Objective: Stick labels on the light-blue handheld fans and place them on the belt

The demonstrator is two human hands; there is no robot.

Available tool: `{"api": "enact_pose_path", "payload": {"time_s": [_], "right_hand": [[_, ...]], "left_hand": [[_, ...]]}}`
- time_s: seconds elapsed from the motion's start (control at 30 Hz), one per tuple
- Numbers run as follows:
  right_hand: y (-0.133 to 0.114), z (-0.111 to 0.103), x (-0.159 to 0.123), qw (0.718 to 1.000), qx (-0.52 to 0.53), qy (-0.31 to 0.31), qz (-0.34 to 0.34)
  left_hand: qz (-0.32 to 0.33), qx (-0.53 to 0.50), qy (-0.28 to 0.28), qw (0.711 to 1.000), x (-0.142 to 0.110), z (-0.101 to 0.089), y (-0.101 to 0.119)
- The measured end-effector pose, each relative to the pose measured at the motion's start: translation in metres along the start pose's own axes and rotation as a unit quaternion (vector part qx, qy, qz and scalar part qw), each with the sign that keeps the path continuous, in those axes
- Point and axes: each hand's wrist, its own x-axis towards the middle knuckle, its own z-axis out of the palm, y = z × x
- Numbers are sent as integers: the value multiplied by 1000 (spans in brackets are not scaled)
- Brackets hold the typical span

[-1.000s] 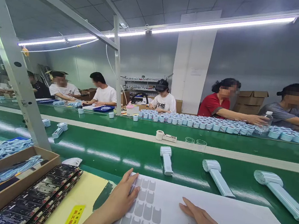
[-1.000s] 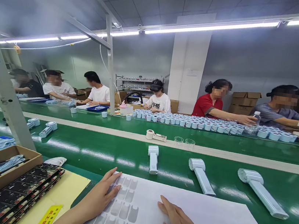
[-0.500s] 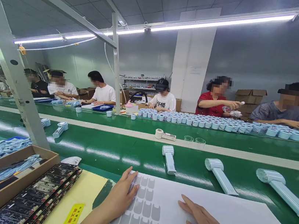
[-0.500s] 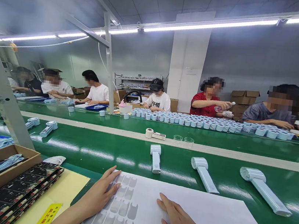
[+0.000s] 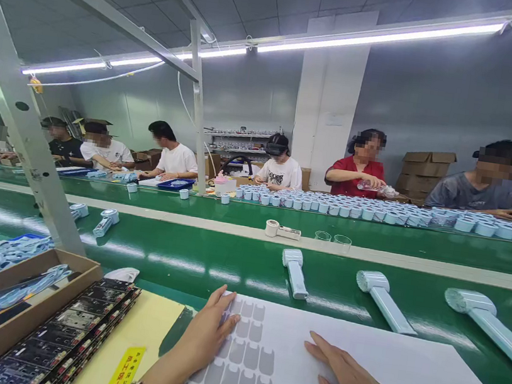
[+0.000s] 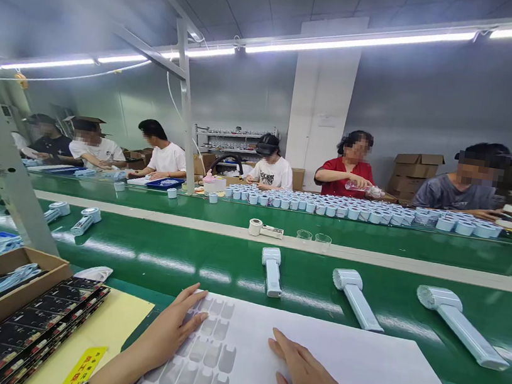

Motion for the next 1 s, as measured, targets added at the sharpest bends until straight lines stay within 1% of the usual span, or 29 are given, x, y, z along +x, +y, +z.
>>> {"api": "enact_pose_path", "payload": {"time_s": [0.3,0.6,1.0], "right_hand": [[3,5,-1,999,24,25,-5],[4,3,-2,1000,28,7,11],[7,5,-2,999,7,28,-20]], "left_hand": [[5,-2,10,1000,0,0,-1],[11,2,19,1000,-2,-3,5],[11,9,22,1000,-4,-4,8]]}}
